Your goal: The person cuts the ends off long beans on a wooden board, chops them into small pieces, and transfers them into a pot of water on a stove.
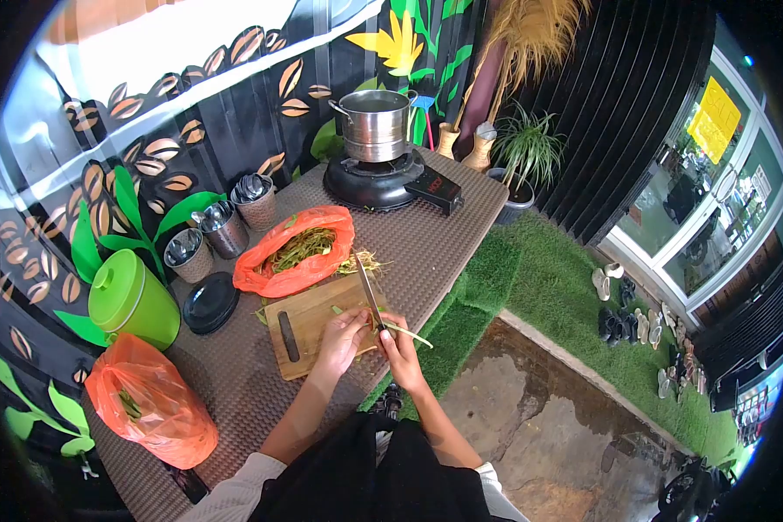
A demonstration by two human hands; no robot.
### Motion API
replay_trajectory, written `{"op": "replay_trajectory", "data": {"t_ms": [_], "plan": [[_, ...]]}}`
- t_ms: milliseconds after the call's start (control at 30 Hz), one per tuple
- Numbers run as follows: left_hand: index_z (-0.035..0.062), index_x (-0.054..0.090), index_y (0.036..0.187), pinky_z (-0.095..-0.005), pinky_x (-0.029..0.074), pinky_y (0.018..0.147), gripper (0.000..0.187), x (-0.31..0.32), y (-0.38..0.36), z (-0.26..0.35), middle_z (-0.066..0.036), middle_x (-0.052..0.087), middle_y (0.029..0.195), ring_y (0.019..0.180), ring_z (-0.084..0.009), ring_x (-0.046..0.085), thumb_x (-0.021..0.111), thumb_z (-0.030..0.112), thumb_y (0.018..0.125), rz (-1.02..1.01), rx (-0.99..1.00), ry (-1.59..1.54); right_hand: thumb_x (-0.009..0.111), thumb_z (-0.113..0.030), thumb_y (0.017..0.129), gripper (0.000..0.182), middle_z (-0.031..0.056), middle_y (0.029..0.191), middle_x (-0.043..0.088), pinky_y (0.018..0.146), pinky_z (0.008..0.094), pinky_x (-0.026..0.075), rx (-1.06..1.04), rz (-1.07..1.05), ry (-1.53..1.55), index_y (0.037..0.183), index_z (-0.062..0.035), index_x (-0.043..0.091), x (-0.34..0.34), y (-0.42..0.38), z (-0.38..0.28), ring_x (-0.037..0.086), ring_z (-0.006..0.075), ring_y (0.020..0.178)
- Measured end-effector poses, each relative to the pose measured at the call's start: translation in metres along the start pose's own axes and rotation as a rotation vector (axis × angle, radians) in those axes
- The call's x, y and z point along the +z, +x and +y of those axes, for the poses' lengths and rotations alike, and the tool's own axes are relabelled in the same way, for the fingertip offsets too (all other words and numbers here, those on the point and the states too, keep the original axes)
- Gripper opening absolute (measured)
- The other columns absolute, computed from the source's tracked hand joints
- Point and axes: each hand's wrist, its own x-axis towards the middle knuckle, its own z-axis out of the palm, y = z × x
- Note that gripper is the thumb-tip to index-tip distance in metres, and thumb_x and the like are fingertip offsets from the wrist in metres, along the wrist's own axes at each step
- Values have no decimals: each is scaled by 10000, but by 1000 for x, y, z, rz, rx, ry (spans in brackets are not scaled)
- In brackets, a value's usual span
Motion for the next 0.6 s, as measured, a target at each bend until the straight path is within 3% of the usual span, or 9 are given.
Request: {"op": "replay_trajectory", "data": {"t_ms": [67,200,300,367,467,600], "plan": [[-17,623,997,-257,490,828,139,-2,1,-2,-76,647,973,898,-133,609,580,84,912,-24,19,6,416,-158,994,297,-34,786,384,578,189,305,44,-19,81,1274,-66,383,2,-2,-3,340,44,655],[-23,626,996,-242,481,806,151,-2,1,0,-67,647,960,883,-118,602,584,96,913,-24,35,32,423,-148,990,313,-30,793,385,580,192,305,22,-33,81,1289,-70,376,3,1,5,334,44,660],[-27,626,1002,-239,475,785,159,-1,-1,2,-62,648,951,868,-109,596,585,99,914,-24,24,25,439,-133,981,302,-19,841,438,638,220,377,-13,15,-41,1272,-61,403,5,3,12,406,67,710],[-29,628,993,-239,471,780,164,-3,-1,1,-59,646,948,870,-108,595,584,109,917,16,59,76,459,-128,971,278,18,955,526,755,263,432,-53,86,-168,1237,-48,448,7,4,17,499,107,827],[-1,636,997,-221,460,735,157,-4,-1,0,-33,645,942,855,-89,585,586,124,918,28,85,83,489,-140,960,267,56,1068,569,838,286,435,-73,115,-268,1205,-35,478,9,8,19,538,138,938],[37,646,998,-201,435,677,144,-8,-1,-1,-3,642,938,816,-62,567,592,143,917,83,31,113,513,-159,953,282,87,1075,590,841,297,439,-6,134,-389,1203,-32,479,8,18,24,552,149,952]]}}
